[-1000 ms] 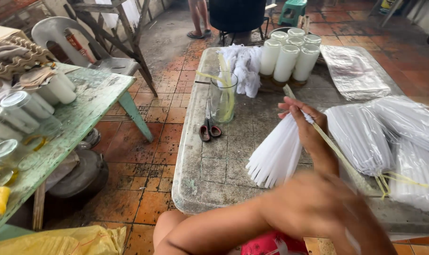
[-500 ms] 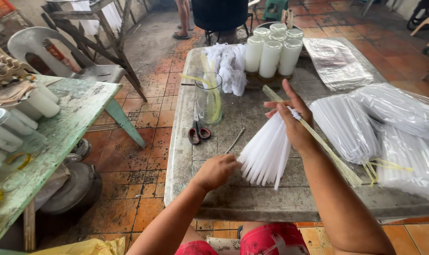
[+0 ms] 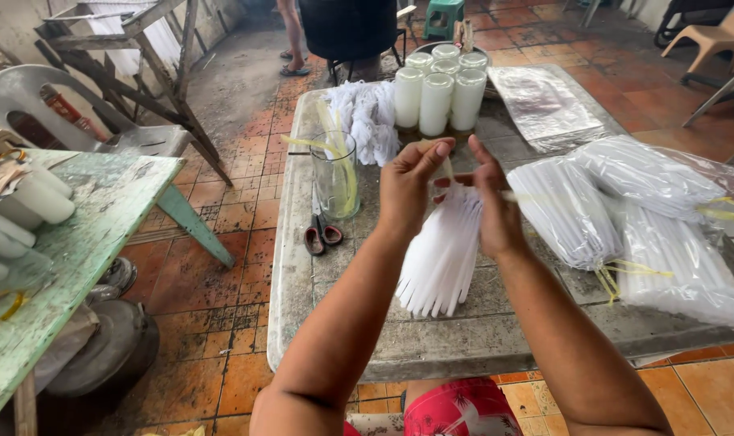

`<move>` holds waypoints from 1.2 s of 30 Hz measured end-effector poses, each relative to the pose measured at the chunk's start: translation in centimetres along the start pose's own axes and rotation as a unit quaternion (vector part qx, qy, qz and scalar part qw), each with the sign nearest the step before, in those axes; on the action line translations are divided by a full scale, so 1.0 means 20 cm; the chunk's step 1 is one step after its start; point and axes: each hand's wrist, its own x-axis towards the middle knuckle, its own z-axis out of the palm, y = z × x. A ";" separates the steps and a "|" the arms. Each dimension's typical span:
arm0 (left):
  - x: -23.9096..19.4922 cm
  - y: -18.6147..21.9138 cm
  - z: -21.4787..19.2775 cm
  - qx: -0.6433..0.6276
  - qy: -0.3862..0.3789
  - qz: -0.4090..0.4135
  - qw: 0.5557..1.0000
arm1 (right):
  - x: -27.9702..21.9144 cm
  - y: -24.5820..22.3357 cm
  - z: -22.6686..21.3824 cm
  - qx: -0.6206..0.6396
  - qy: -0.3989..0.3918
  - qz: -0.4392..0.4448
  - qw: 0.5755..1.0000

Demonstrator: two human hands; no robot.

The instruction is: Gathering white sticks into bundles and tying them with yellow plastic strips

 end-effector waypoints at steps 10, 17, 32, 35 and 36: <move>0.04 0.37 0.04 0.245 -0.209 0.141 0.936 | 0.18 -0.33 0.03 -0.355 -0.199 0.107 0.907; 0.01 0.48 0.10 0.250 -0.310 0.052 0.916 | 0.26 -0.21 0.01 -0.287 -0.269 0.132 0.910; -0.13 0.38 0.07 -0.021 -0.203 0.066 0.977 | -0.07 -0.14 0.20 0.133 0.038 -0.107 0.985; -0.14 0.35 0.06 -0.076 -0.180 0.037 0.980 | -0.06 -0.05 0.17 0.112 0.022 -0.125 0.986; -0.16 0.38 0.06 -0.072 -0.184 0.050 0.979 | -0.05 -0.03 0.15 0.093 0.017 -0.130 0.987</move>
